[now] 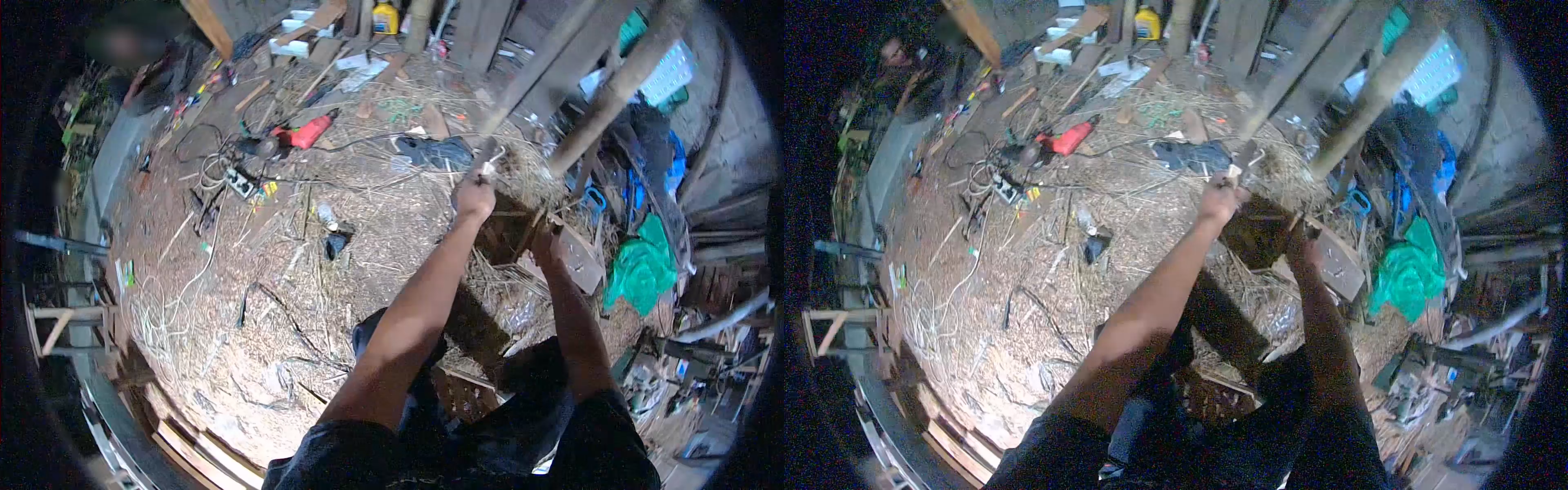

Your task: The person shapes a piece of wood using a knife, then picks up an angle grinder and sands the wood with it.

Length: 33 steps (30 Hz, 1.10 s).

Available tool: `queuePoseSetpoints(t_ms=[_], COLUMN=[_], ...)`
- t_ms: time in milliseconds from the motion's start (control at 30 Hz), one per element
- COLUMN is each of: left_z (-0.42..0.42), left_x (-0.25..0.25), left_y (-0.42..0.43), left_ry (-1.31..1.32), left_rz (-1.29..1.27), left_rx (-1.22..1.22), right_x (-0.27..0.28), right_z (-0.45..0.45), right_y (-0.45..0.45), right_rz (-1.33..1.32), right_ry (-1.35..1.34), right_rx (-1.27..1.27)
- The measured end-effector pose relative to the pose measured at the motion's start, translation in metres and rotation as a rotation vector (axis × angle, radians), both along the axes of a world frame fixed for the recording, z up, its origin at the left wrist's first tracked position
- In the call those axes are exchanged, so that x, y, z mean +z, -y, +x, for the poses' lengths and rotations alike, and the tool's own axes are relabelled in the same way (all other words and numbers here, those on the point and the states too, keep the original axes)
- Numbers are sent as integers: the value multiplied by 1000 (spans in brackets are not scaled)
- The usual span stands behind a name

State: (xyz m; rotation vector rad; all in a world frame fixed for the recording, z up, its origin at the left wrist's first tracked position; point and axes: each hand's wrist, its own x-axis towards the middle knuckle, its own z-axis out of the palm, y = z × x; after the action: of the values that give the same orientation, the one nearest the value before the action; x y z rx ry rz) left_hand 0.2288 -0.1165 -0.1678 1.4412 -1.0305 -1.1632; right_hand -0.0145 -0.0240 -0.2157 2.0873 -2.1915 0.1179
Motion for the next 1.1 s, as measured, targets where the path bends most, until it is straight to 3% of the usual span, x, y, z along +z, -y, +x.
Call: queuePoseSetpoints(t_ms=[67, 167, 200, 233, 300, 400, 500, 567, 667, 767, 867, 933, 967, 1100], left_z=[20, 43, 39, 39, 50, 61, 86, 120, 164, 201, 218, 215, 215, 171], left_x=[30, 66, 51, 44, 83, 105, 120, 114, 126, 120, 124, 146, 147, 176], left_y=[-3, -4, 9, 16, 9, 11, 3, -5, -41, -59, -79, -92, -92, -91], left_ry=[-58, -185, -191, -197, -348, -485, -663, -562, -506, -333, -126, -53, -90, -167], left_rz=[74, 81, 40, -1, -3, -105, 4, -27, -27, 54, 70, 90, 30, -61], left_rx=[-40, 43, 116, 192, 345, 524, 570, 477, 451, 393, 317, 272, 233, 119], right_x=[36, 42, 106, 98, 106, 170, 203, 222, 213, 219, 231, 218, 218, 212], right_z=[23, -1, 45, 42, 51, 99, 137, 171, 209, 237, 244, 225, 209, 132], right_y=[-2, 24, 25, 45, 81, 107, 120, 113, 89, 73, 64, 74, 76, 60], right_rz=[136, 361, 402, 372, 294, 200, 39, -27, 115, 169, -9, -74, -107, -111], right_ry=[189, 36, -45, -124, -172, 85, 277, 533, 910, 788, 925, 882, 751, 631], right_rx=[-293, -23, 4, 69, 124, 229, 264, 231, 152, 236, 295, 372, 359, 257])
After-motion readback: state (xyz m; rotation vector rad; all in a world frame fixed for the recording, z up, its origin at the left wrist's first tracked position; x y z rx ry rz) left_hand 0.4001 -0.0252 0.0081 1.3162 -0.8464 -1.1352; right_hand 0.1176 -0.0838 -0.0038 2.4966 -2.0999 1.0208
